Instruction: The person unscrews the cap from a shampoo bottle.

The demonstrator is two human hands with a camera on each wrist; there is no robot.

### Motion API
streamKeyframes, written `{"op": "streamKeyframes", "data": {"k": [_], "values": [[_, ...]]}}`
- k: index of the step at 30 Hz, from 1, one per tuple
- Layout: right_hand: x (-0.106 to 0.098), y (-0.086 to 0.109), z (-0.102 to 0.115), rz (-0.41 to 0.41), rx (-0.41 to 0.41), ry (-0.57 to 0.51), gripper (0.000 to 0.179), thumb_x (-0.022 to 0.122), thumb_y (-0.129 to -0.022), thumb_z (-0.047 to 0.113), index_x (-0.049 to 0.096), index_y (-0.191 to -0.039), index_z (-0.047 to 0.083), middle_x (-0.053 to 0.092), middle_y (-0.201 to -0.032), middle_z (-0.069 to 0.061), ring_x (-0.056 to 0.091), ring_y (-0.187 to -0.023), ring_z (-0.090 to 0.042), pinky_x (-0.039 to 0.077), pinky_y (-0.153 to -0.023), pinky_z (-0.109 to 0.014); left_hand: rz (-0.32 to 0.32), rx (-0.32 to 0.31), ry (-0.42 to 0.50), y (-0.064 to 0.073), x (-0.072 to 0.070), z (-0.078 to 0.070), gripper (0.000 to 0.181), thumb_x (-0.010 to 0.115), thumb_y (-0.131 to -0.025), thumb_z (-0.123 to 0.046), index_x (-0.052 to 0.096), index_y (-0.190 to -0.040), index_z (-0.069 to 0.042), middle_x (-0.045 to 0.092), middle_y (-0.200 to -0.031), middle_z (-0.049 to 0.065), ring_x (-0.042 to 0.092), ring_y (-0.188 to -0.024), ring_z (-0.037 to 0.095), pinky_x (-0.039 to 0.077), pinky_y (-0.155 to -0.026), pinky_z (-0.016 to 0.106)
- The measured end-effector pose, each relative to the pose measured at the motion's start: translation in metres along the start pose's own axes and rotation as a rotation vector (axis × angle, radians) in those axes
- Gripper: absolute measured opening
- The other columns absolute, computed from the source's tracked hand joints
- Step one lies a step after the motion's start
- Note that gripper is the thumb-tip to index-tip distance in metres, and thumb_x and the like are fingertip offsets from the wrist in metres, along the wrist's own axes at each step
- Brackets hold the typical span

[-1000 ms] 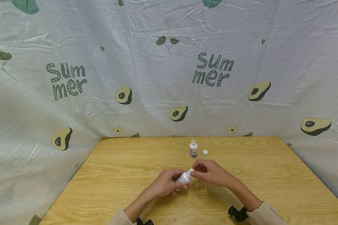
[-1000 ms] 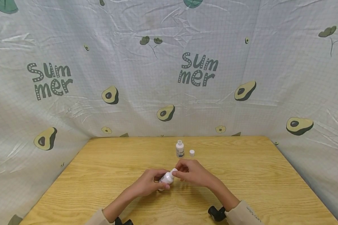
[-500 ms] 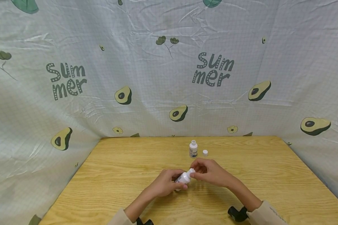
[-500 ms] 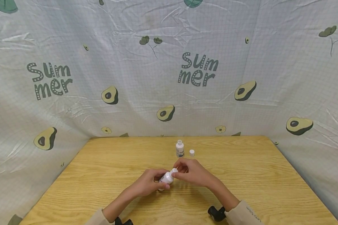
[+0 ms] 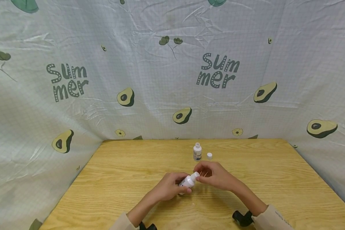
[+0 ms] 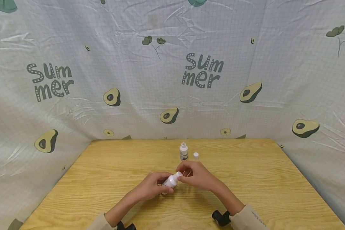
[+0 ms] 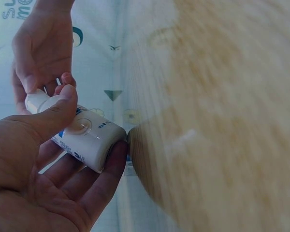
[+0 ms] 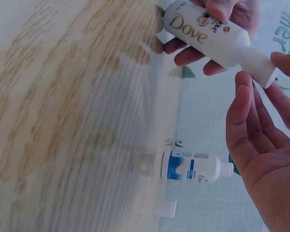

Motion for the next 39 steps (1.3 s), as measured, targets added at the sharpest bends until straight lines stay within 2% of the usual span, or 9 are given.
{"op": "streamKeyframes", "data": {"k": [6,9,15,24,32,39], "values": [[-0.0007,-0.0014,-0.0011,-0.020,0.020,0.010,0.023,0.074,-0.097,0.025,0.069,-0.110,0.007,0.069,-0.097,-0.004,0.063,-0.082,-0.008,0.055,-0.073,-0.026,-0.001,0.008,0.001,-0.0001,-0.0007,-0.0008,0.027,0.080,-0.091,-0.023,0.075,-0.117,-0.017,0.074,-0.104,-0.004,0.065,-0.090,0.000,0.052,-0.078,0.021],[-0.0009,-0.0014,-0.0013,-0.021,0.020,0.007,0.018,0.074,-0.097,0.024,0.070,-0.107,0.010,0.069,-0.097,-0.005,0.063,-0.081,-0.008,0.055,-0.072,-0.026,-0.001,0.018,0.000,0.0000,-0.0010,-0.0018,0.027,0.080,-0.092,-0.023,0.075,-0.117,-0.016,0.074,-0.105,-0.003,0.066,-0.090,0.001,0.052,-0.078,0.021],[-0.0008,-0.0013,0.0014,-0.006,-0.001,-0.009,0.021,0.074,-0.097,0.020,0.069,-0.111,0.006,0.069,-0.102,-0.009,0.063,-0.083,-0.008,0.056,-0.072,-0.025,-0.006,0.020,-0.010,0.0003,-0.0018,-0.0018,0.028,0.080,-0.091,-0.024,0.075,-0.117,-0.017,0.074,-0.105,-0.003,0.066,-0.091,0.001,0.052,-0.078,0.021],[-0.0003,-0.0037,-0.0016,-0.026,0.037,0.019,0.016,0.073,-0.098,0.027,0.070,-0.107,0.015,0.069,-0.096,0.000,0.063,-0.082,-0.007,0.055,-0.072,-0.026,-0.003,0.006,-0.005,0.0003,-0.0020,-0.0010,0.027,0.080,-0.091,-0.024,0.075,-0.117,-0.017,0.074,-0.105,-0.004,0.066,-0.092,0.000,0.052,-0.079,0.021],[0.0006,-0.0017,0.0010,-0.001,0.015,-0.002,0.020,0.074,-0.097,0.022,0.069,-0.110,0.008,0.069,-0.101,-0.008,0.063,-0.084,-0.009,0.055,-0.072,-0.026,0.001,0.012,0.004,0.0005,-0.0014,-0.0012,0.027,0.080,-0.091,-0.023,0.075,-0.117,-0.017,0.074,-0.104,-0.004,0.066,-0.090,0.000,0.052,-0.078,0.021],[0.0026,-0.0024,-0.0028,-0.006,0.036,0.018,0.019,0.071,-0.100,0.026,0.069,-0.108,0.010,0.069,-0.098,-0.004,0.062,-0.083,-0.007,0.054,-0.071,-0.025,0.010,0.018,0.012,0.0007,-0.0001,-0.0008,0.027,0.079,-0.092,-0.022,0.075,-0.118,-0.016,0.074,-0.106,-0.002,0.066,-0.091,0.000,0.053,-0.079,0.021]]}}
Point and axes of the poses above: each hand's wrist, its own y-axis away from the middle knuckle, its own x-axis out of the palm, z = x × y, the point moved 8 cm from there along -y, towards the middle knuckle
